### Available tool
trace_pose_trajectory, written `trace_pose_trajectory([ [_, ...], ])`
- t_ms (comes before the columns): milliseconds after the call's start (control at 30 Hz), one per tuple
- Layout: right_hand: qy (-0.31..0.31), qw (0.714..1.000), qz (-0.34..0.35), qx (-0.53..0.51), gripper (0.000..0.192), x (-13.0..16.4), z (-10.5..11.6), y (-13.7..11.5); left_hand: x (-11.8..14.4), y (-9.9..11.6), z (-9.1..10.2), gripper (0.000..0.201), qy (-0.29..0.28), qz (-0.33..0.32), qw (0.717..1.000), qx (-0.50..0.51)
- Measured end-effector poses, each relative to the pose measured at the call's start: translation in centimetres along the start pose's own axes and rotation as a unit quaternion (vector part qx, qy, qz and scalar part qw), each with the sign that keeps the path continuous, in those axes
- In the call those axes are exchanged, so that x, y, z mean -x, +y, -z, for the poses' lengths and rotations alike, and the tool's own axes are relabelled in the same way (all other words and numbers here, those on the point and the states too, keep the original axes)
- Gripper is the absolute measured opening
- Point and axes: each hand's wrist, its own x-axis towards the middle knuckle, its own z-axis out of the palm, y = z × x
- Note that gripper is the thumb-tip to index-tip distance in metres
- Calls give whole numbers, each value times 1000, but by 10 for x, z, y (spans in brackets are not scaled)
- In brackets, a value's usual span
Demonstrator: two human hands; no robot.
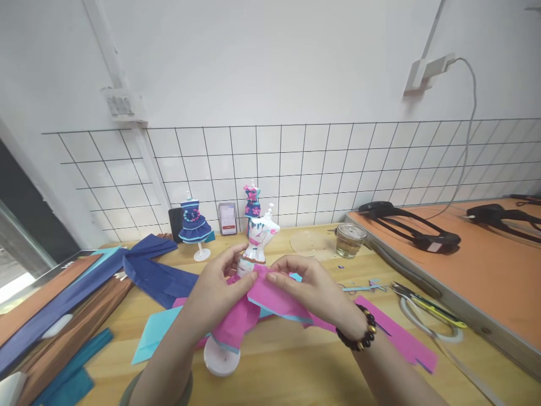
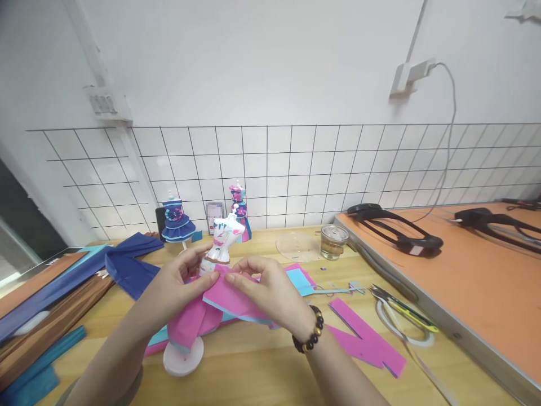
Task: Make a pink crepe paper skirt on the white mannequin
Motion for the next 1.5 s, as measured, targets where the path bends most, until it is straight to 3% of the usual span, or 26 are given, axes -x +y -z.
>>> trace_pose_trajectory([
  [467,1,999,37,16,16,4,-2,-3,-2,1,1,57,-26,-10,998,53],
  [833,-4,997,77,5,18,6,-2,-9,1,0,-2,56,-23,0,999,29],
  [1100,-10,997,80,3,17,7,-4,-7,0,-4,-1,57,-48,-8,998,39],
  [1500,33,998,54,13,8,6,-2,-5,1,-4,-3,53,-62,-14,998,24],
])
